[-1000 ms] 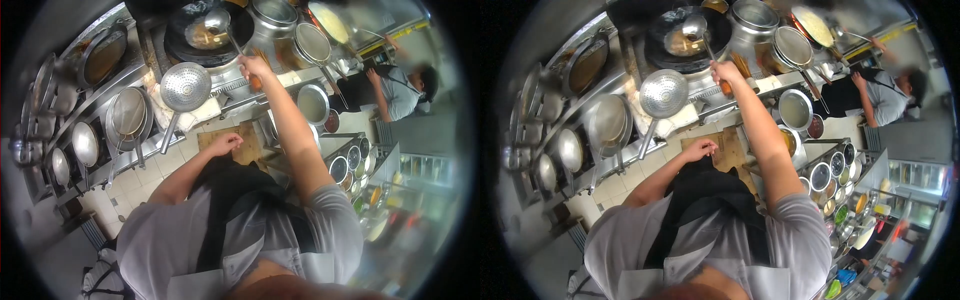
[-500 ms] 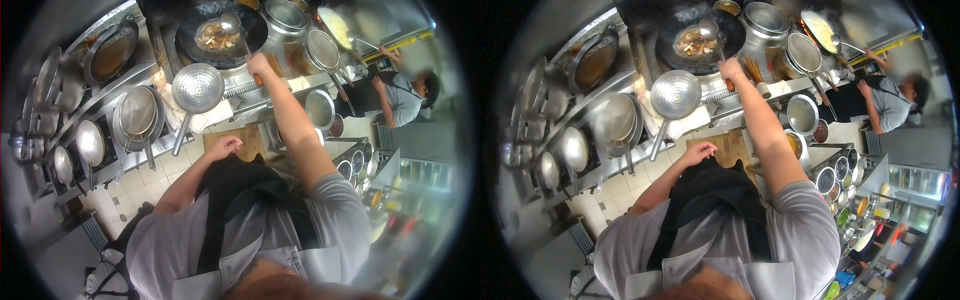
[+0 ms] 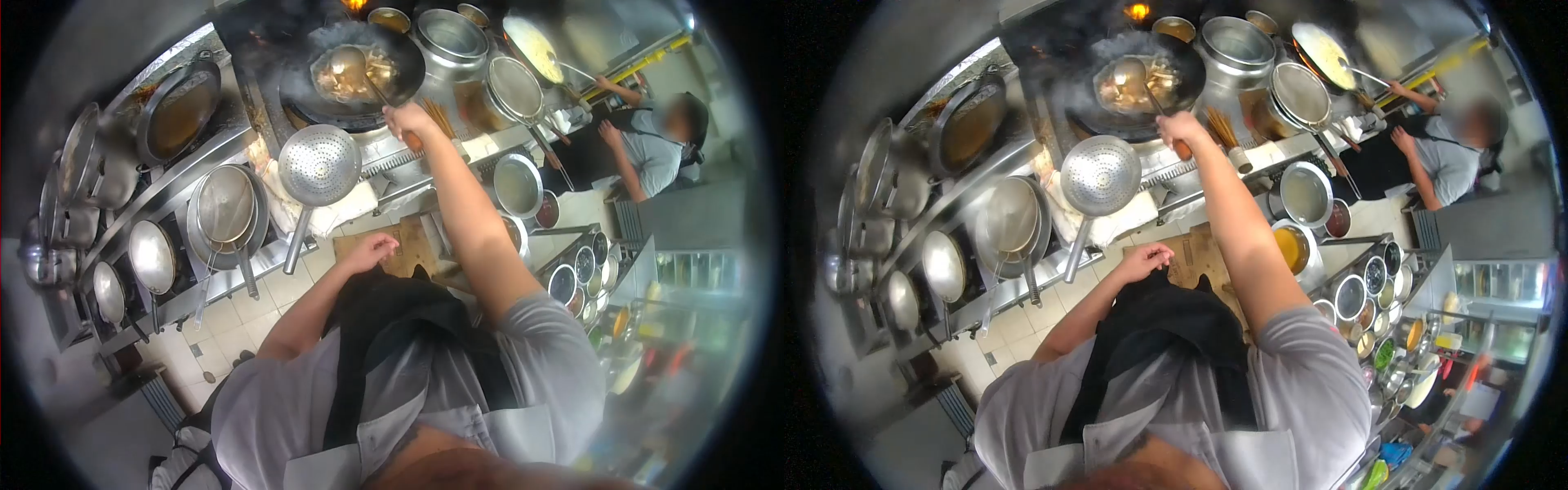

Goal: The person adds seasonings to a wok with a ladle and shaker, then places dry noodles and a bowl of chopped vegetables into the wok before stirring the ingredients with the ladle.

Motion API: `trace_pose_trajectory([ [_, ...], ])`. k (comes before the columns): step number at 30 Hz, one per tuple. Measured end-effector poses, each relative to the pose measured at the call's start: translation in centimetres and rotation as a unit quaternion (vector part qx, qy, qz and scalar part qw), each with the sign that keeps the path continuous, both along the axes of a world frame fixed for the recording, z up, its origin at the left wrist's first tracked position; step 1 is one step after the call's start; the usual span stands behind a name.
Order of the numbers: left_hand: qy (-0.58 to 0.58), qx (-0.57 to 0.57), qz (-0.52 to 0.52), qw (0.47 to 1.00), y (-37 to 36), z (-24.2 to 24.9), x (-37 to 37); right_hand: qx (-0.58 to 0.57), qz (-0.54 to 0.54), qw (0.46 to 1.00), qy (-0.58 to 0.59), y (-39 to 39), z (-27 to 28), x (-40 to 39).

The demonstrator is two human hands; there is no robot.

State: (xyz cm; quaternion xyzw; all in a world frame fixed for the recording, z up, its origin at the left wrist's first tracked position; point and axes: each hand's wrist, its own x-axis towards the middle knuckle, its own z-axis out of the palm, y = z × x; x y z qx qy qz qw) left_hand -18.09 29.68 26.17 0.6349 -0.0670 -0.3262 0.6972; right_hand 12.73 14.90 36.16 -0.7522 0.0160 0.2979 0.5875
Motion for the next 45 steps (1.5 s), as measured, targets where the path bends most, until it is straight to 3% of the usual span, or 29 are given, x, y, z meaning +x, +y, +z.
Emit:
trace_pose_trajectory([
  [2, -0.031, 0.030, -0.029, 0.999, -0.1, 0.4, 0.4, -0.062, -0.032, 0.997, -0.037, 0.1, -2.7, 1.4],
  [3, -0.035, 0.032, -0.032, 0.998, -0.3, 0.5, 0.6, -0.197, -0.026, 0.966, -0.163, 0.8, -1.7, 0.4],
  [4, -0.043, 0.030, -0.034, 0.998, -0.6, 0.6, 0.6, -0.325, -0.020, 0.903, -0.281, 1.5, -0.3, -1.4],
  [5, -0.050, 0.029, -0.036, 0.998, -0.8, 0.7, 0.5, -0.330, -0.038, 0.919, -0.211, 1.7, 0.7, -2.2],
  [8, -0.035, 0.019, -0.026, 0.999, -1.1, 0.4, 0.6, -0.293, -0.063, 0.910, -0.288, -0.9, 1.9, -4.5],
  [9, -0.040, 0.018, -0.025, 0.999, -1.2, 0.5, 0.6, -0.179, -0.077, 0.976, -0.099, -1.0, 6.8, -6.5],
  [10, -0.040, 0.019, -0.029, 0.999, -1.2, 0.8, 0.8, -0.178, -0.080, 0.976, -0.097, -1.4, 5.9, -6.0],
  [12, -0.085, 0.045, -0.062, 0.993, -1.5, 0.8, 0.5, -0.316, -0.039, 0.888, -0.331, -2.3, 4.0, -5.7],
  [14, -0.097, 0.035, -0.082, 0.991, -2.4, 0.0, 0.4, -0.319, -0.057, 0.895, -0.308, -2.6, 4.1, -5.7],
  [16, -0.110, 0.022, -0.099, 0.989, -3.2, 0.4, 0.9, -0.215, -0.073, 0.950, -0.212, -3.6, 2.5, -5.3],
  [17, -0.098, 0.037, -0.105, 0.989, -3.6, 0.9, 1.0, -0.264, -0.068, 0.896, -0.350, -4.2, 0.2, -5.3],
  [18, -0.085, 0.052, -0.113, 0.989, -4.1, 1.3, 0.9, -0.265, -0.075, 0.896, -0.348, -5.0, 0.8, -6.2],
  [19, -0.089, 0.054, -0.120, 0.987, -4.7, 1.4, 1.1, -0.118, -0.116, 0.963, -0.211, -5.8, 2.8, -7.5],
  [20, -0.089, 0.044, -0.119, 0.988, -5.3, 1.5, 1.2, 0.037, -0.152, 0.986, -0.065, -6.5, 4.9, -9.1],
  [24, -0.081, 0.048, -0.136, 0.986, -7.9, 2.2, 0.9, 0.179, -0.153, 0.970, -0.051, -13.2, 9.7, -17.8],
  [28, -0.090, 0.042, -0.195, 0.976, -11.3, 3.3, -0.2, 0.294, -0.253, 0.921, 0.015, -22.4, 13.7, -29.7],
  [32, -0.037, 0.024, -0.245, 0.968, -15.5, 2.5, -2.3, 0.351, -0.400, 0.846, -0.024, -31.6, 15.0, -42.0],
  [34, -0.057, 0.072, -0.272, 0.958, -18.1, 2.0, -3.3, 0.264, -0.473, 0.838, -0.072, -36.2, 14.4, -46.8],
  [38, -0.070, 0.044, -0.339, 0.937, -24.7, 3.3, -6.0, -0.067, -0.580, 0.802, -0.126, -44.6, 12.2, -51.5],
  [40, -0.097, 0.045, -0.369, 0.923, -28.7, 5.4, -7.7, -0.115, -0.616, 0.773, -0.101, -49.8, 9.8, -52.7],
  [43, -0.170, 0.052, -0.406, 0.896, -35.2, 7.7, -9.8, -0.254, -0.579, 0.769, -0.100, -56.9, 6.5, -54.1],
  [45, -0.213, 0.062, -0.423, 0.879, -39.2, 7.8, -11.0, -0.280, -0.558, 0.778, -0.076, -61.6, 2.4, -54.4],
])
